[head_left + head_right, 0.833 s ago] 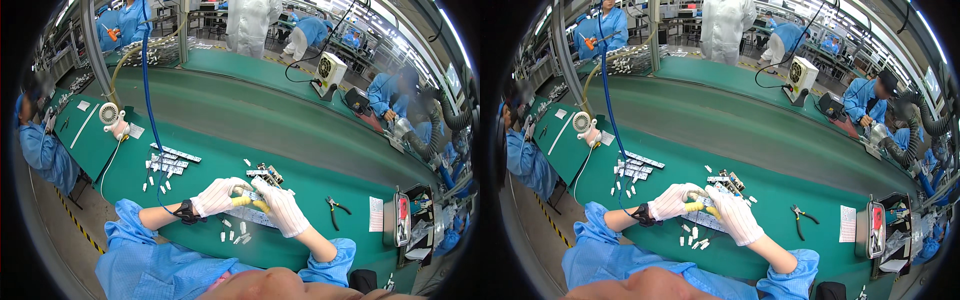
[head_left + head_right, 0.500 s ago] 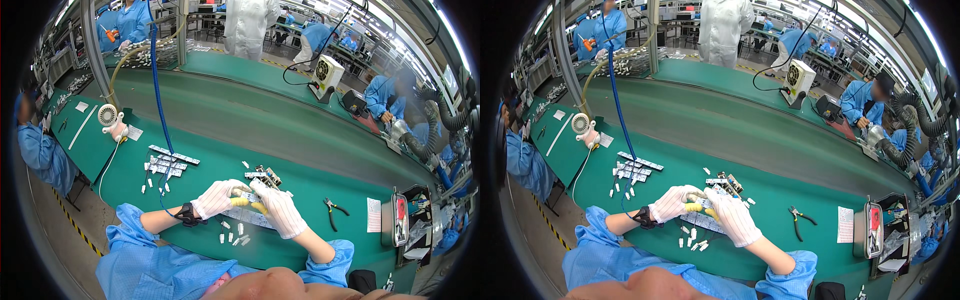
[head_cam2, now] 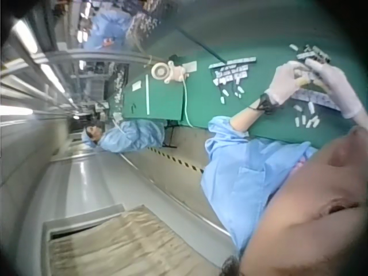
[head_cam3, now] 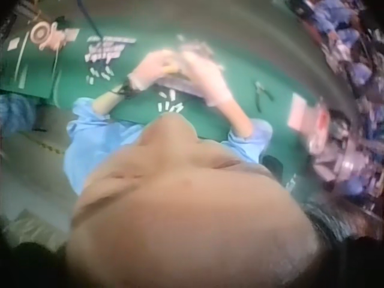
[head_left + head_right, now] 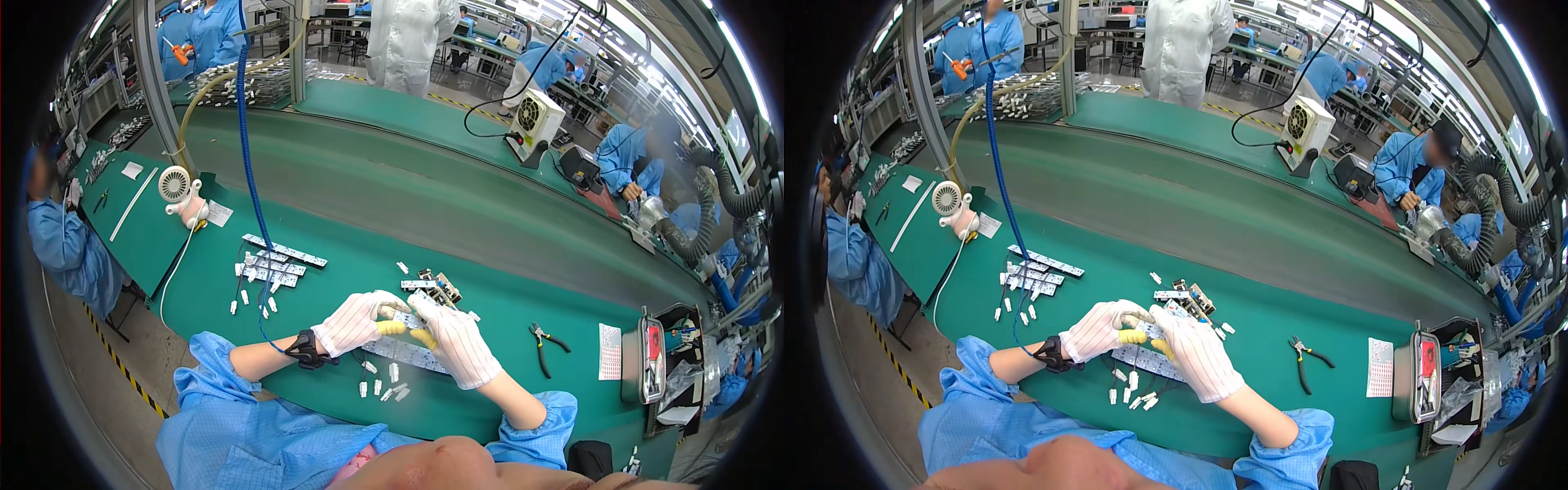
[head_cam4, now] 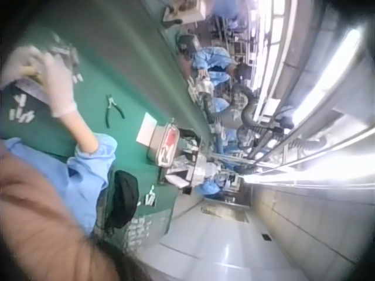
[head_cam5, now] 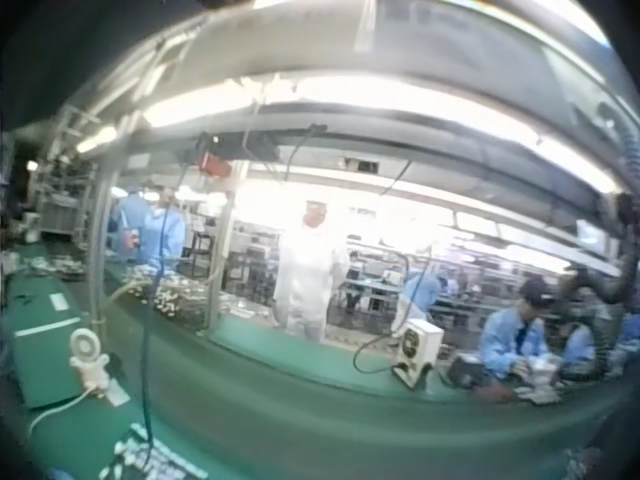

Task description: Manually assemble and inspect electronic components on a strip of circuit boards.

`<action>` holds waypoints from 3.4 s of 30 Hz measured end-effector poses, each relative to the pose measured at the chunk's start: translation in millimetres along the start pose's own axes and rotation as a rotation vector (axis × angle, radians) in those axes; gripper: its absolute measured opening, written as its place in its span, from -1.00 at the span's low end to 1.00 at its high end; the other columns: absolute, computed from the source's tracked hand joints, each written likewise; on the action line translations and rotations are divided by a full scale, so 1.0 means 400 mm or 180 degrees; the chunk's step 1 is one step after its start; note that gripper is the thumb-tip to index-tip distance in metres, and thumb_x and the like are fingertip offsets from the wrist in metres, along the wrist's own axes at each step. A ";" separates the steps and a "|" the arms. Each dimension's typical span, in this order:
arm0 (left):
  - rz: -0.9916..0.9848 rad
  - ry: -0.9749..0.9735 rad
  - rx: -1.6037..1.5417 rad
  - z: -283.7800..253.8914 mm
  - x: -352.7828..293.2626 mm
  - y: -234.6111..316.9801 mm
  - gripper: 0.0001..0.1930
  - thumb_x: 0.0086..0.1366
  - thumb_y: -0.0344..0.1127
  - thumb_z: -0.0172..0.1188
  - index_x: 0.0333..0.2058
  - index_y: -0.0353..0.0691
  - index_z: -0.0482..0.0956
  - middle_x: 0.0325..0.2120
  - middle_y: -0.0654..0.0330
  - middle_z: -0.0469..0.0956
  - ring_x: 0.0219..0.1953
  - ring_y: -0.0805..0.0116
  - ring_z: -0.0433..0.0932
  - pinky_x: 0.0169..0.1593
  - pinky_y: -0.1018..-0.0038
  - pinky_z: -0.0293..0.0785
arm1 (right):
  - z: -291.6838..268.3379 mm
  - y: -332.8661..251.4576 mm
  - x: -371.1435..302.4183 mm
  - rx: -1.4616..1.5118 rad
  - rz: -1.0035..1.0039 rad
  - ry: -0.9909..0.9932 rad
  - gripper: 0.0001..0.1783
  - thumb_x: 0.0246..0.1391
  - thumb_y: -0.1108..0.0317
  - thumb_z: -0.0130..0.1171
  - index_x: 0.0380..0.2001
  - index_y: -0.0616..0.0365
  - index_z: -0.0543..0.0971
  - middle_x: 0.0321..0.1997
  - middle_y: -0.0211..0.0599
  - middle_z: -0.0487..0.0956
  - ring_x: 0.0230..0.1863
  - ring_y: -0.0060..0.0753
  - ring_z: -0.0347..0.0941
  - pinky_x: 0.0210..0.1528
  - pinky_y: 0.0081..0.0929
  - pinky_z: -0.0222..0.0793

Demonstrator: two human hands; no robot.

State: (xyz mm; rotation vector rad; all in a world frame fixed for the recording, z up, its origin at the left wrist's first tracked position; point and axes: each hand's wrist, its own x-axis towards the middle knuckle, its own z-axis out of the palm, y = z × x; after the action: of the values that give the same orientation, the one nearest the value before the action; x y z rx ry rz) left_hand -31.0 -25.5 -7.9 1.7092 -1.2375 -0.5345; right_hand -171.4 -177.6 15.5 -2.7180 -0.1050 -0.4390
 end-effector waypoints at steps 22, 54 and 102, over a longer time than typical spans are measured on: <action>0.0035 0.0195 -0.0130 -0.008 -0.025 -0.041 -0.63 0.09 -0.11 0.29 -0.23 -0.25 0.52 -0.45 0.07 0.56 -0.40 0.16 0.55 -0.31 0.39 0.45 | 0.015 -0.019 0.022 0.0093 -0.0061 -0.0089 -0.51 0.02 0.34 0.14 0.05 0.18 0.34 -0.20 -0.11 0.50 -0.15 -0.09 0.45 -0.11 -0.27 0.34; 0.0249 0.0419 -0.0284 -0.004 -0.029 -0.066 -0.63 0.10 -0.09 0.28 -0.25 -0.27 0.50 -0.55 0.05 0.53 -0.51 0.10 0.50 -0.39 0.36 0.42 | 0.017 -0.043 0.032 -0.0083 -0.0282 0.0001 -0.46 -0.04 0.52 0.12 0.08 0.13 0.33 -0.10 -0.16 0.48 -0.12 -0.09 0.41 -0.11 -0.27 0.31; -0.0066 0.0109 -0.0510 -0.009 -0.027 -0.040 -0.64 0.14 -0.09 0.24 -0.23 -0.27 0.51 -0.45 0.06 0.57 -0.41 0.11 0.53 -0.30 0.40 0.44 | 0.034 -0.036 0.021 -0.0022 -0.0144 0.0178 -0.63 0.03 0.45 0.10 -0.03 0.12 0.41 -0.12 -0.15 0.52 -0.11 -0.07 0.47 -0.11 -0.26 0.37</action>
State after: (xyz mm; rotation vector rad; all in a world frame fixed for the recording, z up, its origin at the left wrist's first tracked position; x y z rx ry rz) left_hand -24.5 -13.0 -21.9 1.5913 -1.1232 -0.5983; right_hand -161.6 -159.1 11.4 -2.7121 -0.1502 -0.5290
